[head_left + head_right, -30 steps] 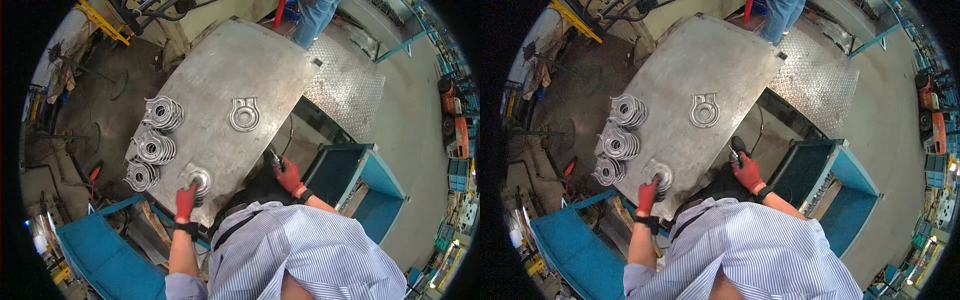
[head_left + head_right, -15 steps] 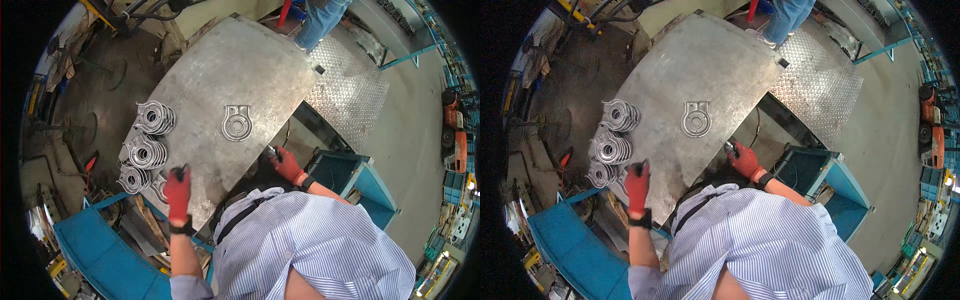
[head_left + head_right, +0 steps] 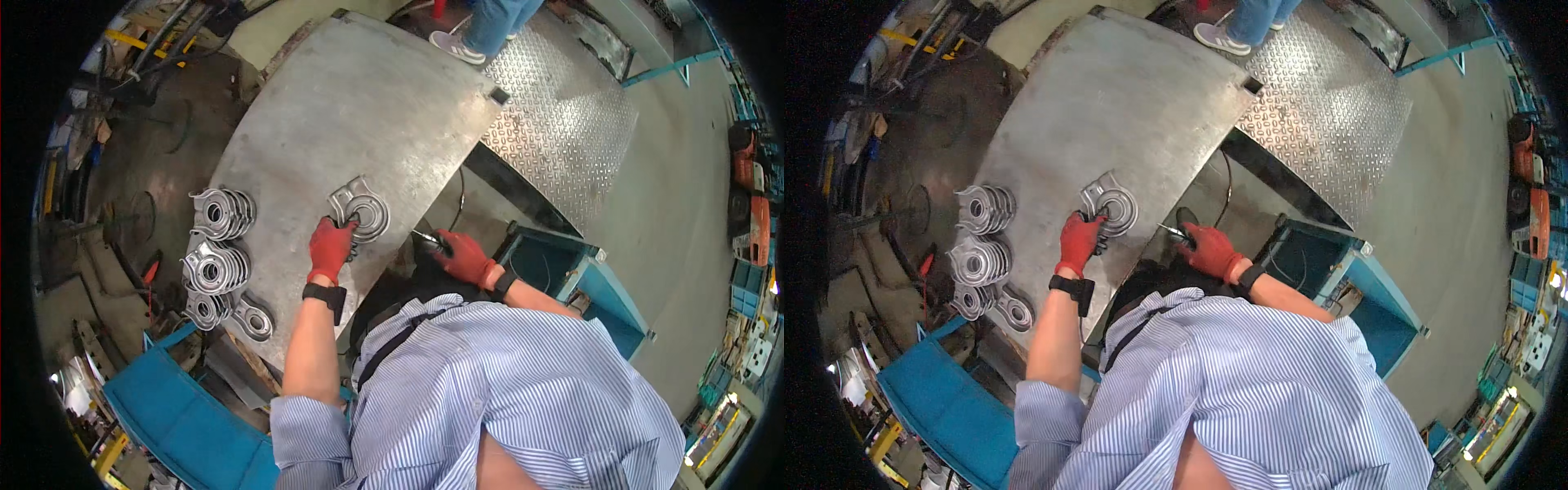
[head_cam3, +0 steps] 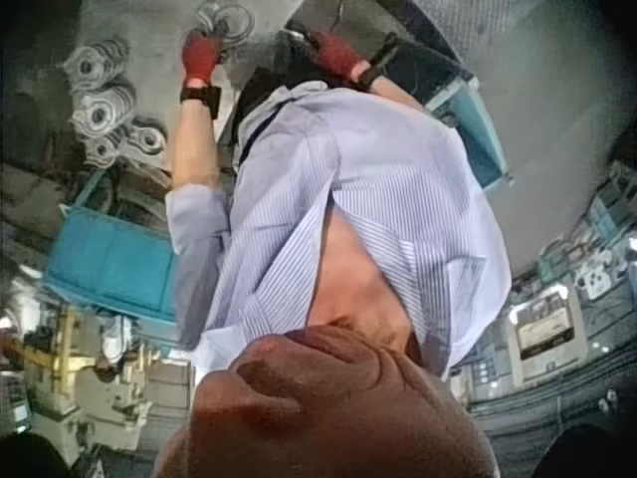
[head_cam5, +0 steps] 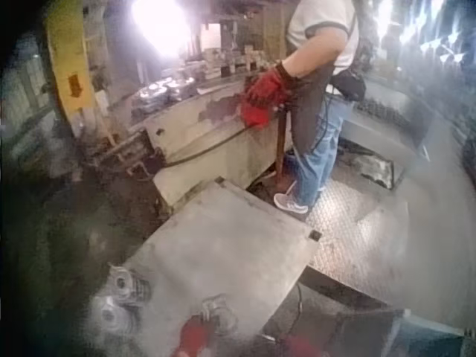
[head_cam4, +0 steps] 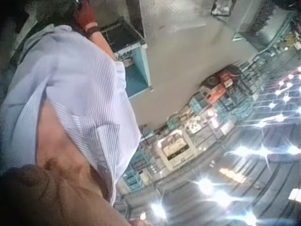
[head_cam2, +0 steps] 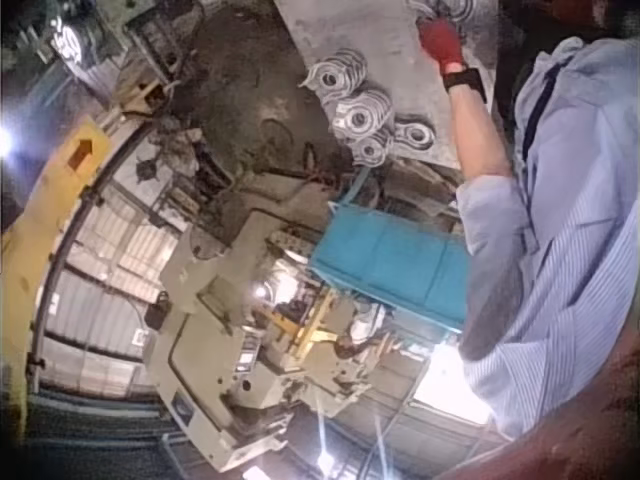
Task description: Inspecting metal bearing housings on a work table and cleaning them with an air nozzle tool.
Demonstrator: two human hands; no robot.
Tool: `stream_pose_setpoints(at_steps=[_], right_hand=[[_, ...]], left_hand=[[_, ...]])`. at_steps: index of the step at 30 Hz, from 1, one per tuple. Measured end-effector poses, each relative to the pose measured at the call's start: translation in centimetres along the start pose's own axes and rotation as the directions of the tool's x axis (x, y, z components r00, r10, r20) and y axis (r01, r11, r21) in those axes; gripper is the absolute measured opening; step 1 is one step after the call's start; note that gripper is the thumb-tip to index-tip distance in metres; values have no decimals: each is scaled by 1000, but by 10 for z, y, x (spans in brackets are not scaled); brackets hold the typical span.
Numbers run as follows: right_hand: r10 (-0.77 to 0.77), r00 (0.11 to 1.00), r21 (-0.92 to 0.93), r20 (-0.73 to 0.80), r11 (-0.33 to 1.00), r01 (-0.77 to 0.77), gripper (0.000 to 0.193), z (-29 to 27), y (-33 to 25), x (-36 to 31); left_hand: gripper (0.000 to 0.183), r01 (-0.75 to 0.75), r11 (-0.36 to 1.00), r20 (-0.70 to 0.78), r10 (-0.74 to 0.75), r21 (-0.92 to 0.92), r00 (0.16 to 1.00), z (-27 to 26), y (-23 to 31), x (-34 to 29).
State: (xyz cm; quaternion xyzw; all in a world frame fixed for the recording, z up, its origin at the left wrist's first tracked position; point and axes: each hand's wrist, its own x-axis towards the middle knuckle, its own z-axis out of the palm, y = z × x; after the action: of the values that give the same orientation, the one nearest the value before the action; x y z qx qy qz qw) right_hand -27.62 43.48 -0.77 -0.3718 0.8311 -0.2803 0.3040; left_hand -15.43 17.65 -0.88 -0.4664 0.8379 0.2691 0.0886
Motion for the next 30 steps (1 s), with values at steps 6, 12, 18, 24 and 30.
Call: stream_pose_setpoints(at_steps=[6,12,18,24,30], right_hand=[[-77,995,-21,70,997,79,45,-1,-7,5],[-87,995,-69,50,993,90,37,1,-4,4],[5,991,-88,134,996,7,47,-1,-4,9],[-41,995,-94,87,994,49,40,14,3,8],[-10,998,-78,69,997,15,36,17,-1,8]], left_hand=[[64,147,976,118,-129,-158,985,46,5,-31],[69,51,998,78,-48,-41,996,41,22,-33],[67,90,994,48,-93,68,994,36,32,-34],[67,59,996,35,-61,63,998,46,21,-31],[65,96,993,49,-100,73,994,36,33,-38]])
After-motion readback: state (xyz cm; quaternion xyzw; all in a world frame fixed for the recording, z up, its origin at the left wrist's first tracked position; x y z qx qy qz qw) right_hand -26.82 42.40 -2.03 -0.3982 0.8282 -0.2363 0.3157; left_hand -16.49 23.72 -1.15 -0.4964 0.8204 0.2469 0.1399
